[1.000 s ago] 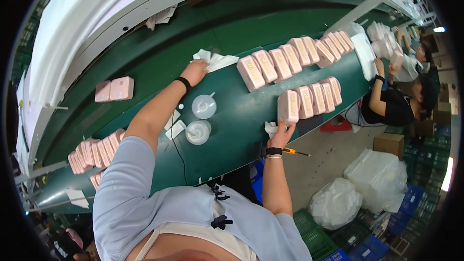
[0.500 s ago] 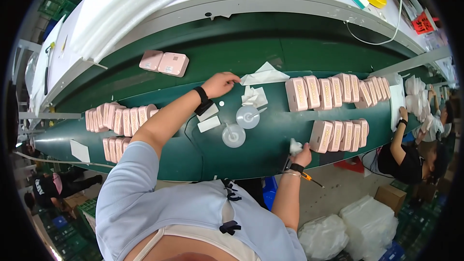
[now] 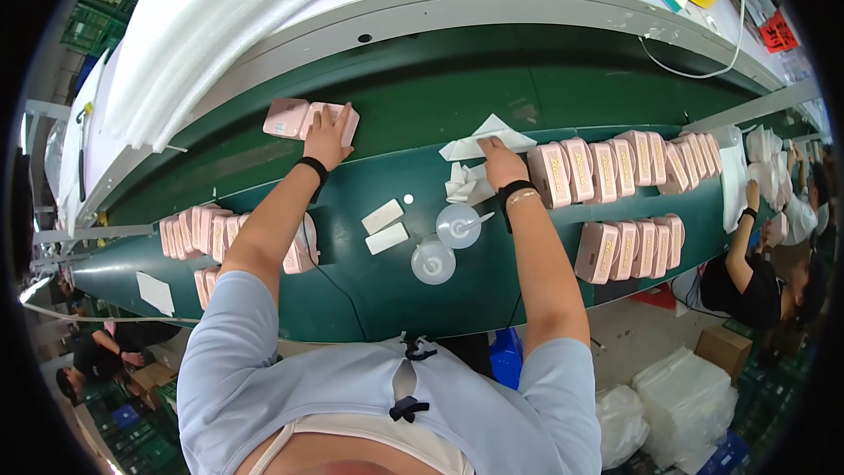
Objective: The person picks up a pink device, wipes its sides and back with a cloth, and blows air onto it with a nozzle. They then wipe the front of the device with the cloth, blow air onto it again, and place it back onto the table.
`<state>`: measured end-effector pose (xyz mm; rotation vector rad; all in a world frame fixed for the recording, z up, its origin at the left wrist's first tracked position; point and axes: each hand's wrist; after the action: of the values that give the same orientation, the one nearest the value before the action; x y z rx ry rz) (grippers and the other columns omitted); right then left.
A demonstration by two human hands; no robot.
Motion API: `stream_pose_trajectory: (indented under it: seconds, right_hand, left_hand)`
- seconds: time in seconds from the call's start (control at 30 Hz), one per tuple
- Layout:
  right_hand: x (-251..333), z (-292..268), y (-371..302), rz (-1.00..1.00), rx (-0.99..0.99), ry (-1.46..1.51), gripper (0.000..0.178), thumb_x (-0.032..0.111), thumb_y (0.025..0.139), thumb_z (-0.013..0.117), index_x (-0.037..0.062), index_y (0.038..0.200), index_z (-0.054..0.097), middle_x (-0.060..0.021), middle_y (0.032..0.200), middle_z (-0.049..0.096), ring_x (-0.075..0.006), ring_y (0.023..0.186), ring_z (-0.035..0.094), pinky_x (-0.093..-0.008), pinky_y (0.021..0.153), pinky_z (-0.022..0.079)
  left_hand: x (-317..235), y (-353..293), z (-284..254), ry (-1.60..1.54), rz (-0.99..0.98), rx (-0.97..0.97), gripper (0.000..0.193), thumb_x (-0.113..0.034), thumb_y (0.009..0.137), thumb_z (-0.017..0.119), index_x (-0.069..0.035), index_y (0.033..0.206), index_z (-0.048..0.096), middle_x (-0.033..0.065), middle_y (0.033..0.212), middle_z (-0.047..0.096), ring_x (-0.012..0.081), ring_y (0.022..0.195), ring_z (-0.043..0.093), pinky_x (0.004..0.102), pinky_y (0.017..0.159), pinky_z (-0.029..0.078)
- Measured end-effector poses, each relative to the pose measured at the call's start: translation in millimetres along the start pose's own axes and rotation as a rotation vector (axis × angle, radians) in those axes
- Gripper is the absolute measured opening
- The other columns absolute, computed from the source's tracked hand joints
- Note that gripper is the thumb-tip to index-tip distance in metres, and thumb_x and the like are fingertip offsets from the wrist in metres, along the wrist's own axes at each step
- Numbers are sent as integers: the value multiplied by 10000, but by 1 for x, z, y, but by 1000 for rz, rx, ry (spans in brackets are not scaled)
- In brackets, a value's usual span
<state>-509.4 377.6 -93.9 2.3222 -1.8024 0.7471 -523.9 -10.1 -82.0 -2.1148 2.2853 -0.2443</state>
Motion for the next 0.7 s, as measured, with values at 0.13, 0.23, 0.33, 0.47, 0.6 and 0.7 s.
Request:
stream_pose_trajectory:
  seconds: [0.13, 0.23, 0.33, 0.47, 0.6, 0.7]
  right_hand:
    - [-18, 20, 1, 64, 107, -162, 297, 83, 883, 567, 80, 1180, 561, -186, 1240, 575, -407, 1032, 612, -483, 837, 528]
    - [-21, 28, -1, 115, 43, -119, 232, 114, 895, 562, 71, 1123, 559, -207, 1158, 599, -406, 985, 628, -496, 811, 531]
    - [6, 21, 1, 89, -44, -38, 220, 111, 892, 570, 59, 1106, 569, -229, 1103, 620, -416, 966, 635, -507, 805, 529]
    - [-20, 24, 6, 7, -11, -83, 207, 106, 893, 572, 61, 1094, 595, -226, 1076, 640, -434, 947, 636, -517, 802, 525]
    - [-45, 43, -4, -67, -54, -31, 232, 91, 896, 563, 34, 1120, 558, -251, 1049, 632, -447, 938, 638, -539, 782, 518]
    - [-34, 36, -31, 86, -168, 158, 237, 110, 878, 609, 38, 1099, 560, -237, 1007, 652, -415, 972, 646, -500, 774, 518]
  left_hand:
    - [-22, -8, -36, 17, 40, 68, 977, -200, 716, 768, -258, 1534, 238, 276, 1479, 337, 481, 1307, 414, 542, 997, 442]
    - [-19, -8, -35, -83, 3, 78, 909, -133, 714, 730, -239, 1499, 286, 281, 1444, 383, 462, 1267, 465, 516, 981, 462]
    - [3, -2, -31, -263, -104, 64, 837, -77, 707, 690, -213, 1453, 336, 284, 1395, 443, 446, 1213, 520, 487, 974, 474]
    - [1, -36, -51, -805, -182, -189, 791, -42, 674, 727, -117, 1371, 362, 245, 1246, 549, 400, 1120, 578, 468, 925, 483]
    - [-16, -111, -48, -1029, -197, -515, 823, -1, 663, 766, -46, 1354, 319, 211, 1258, 535, 326, 1147, 575, 396, 970, 469]
    - [-41, -182, -20, -1039, -215, -703, 783, 14, 709, 786, 10, 1335, 316, 191, 1298, 494, 293, 1189, 533, 367, 1001, 444]
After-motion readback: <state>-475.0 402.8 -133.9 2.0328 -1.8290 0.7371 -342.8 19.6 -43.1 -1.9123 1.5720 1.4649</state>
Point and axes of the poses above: each hand's wrist, its own y-axis towards the middle knuckle, its own z-axis out of the palm, x = y × z
